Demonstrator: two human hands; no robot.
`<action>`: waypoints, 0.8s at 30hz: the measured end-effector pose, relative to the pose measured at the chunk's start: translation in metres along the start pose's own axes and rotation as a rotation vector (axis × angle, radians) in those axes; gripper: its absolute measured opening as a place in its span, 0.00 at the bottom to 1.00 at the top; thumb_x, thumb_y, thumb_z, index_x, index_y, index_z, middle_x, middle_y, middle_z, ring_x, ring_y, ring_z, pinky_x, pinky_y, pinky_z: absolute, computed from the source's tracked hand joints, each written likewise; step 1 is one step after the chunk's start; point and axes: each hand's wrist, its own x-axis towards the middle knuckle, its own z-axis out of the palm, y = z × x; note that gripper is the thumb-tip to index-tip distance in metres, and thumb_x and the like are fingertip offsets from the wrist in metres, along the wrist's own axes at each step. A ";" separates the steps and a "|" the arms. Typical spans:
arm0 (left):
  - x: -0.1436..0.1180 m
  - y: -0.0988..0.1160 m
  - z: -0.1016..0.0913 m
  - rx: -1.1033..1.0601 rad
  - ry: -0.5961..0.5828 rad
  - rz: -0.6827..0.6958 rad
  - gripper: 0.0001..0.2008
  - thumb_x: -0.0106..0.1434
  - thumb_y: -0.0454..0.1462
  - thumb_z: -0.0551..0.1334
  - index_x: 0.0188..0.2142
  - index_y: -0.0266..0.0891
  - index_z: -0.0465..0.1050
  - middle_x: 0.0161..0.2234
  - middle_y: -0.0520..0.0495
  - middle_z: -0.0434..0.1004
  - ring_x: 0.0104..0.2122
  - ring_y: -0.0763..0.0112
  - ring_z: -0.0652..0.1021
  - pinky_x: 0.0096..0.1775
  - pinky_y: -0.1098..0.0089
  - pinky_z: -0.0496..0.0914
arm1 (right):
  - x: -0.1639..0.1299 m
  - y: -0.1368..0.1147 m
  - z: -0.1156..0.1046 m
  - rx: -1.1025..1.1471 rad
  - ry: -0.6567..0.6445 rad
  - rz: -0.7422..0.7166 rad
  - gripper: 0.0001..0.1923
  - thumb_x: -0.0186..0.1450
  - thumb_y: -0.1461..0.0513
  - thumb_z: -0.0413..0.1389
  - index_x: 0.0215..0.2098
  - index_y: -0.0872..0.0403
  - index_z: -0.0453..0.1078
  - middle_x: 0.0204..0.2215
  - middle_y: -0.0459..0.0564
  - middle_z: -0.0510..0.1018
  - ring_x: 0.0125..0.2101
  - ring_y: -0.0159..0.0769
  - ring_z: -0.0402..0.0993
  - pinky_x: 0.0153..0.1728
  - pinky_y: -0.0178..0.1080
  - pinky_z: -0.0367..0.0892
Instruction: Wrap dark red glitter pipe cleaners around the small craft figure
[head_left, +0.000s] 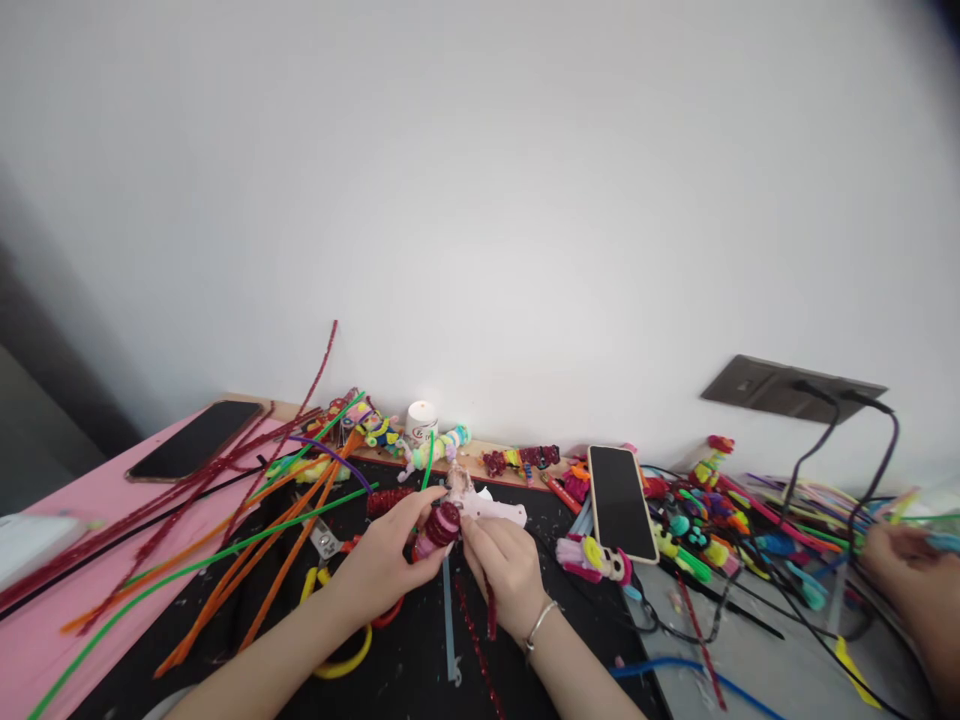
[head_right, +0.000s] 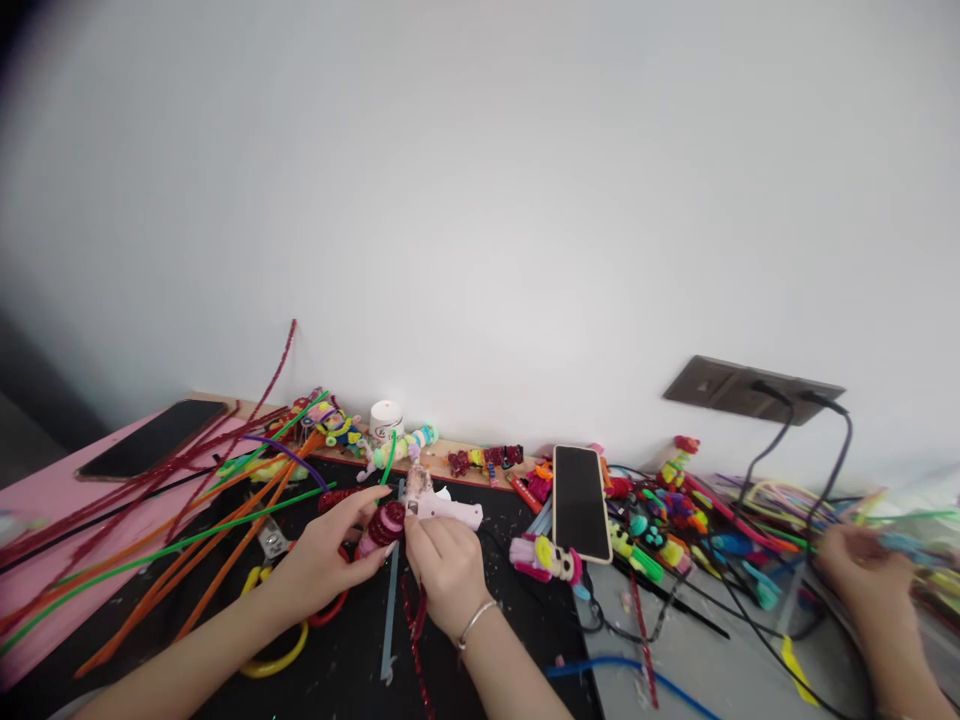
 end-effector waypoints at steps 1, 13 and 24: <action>0.000 0.000 0.000 -0.005 0.000 -0.001 0.25 0.61 0.38 0.62 0.58 0.39 0.66 0.44 0.43 0.80 0.41 0.61 0.81 0.46 0.63 0.76 | 0.000 0.000 0.000 -0.009 -0.011 -0.006 0.11 0.73 0.70 0.50 0.50 0.61 0.71 0.26 0.54 0.79 0.25 0.39 0.76 0.26 0.38 0.70; 0.006 0.003 -0.003 0.104 -0.001 -0.044 0.27 0.61 0.35 0.62 0.60 0.38 0.65 0.46 0.41 0.79 0.43 0.56 0.81 0.48 0.59 0.75 | -0.007 -0.003 0.013 0.552 0.051 0.690 0.09 0.69 0.64 0.56 0.36 0.55 0.78 0.27 0.50 0.81 0.24 0.36 0.76 0.27 0.36 0.71; 0.008 0.000 -0.007 0.159 0.009 -0.010 0.24 0.62 0.37 0.64 0.58 0.40 0.68 0.51 0.37 0.76 0.54 0.50 0.75 0.58 0.48 0.68 | -0.001 0.000 0.020 1.209 0.063 1.230 0.12 0.56 0.55 0.67 0.26 0.56 0.77 0.17 0.44 0.76 0.10 0.24 0.58 0.11 0.28 0.51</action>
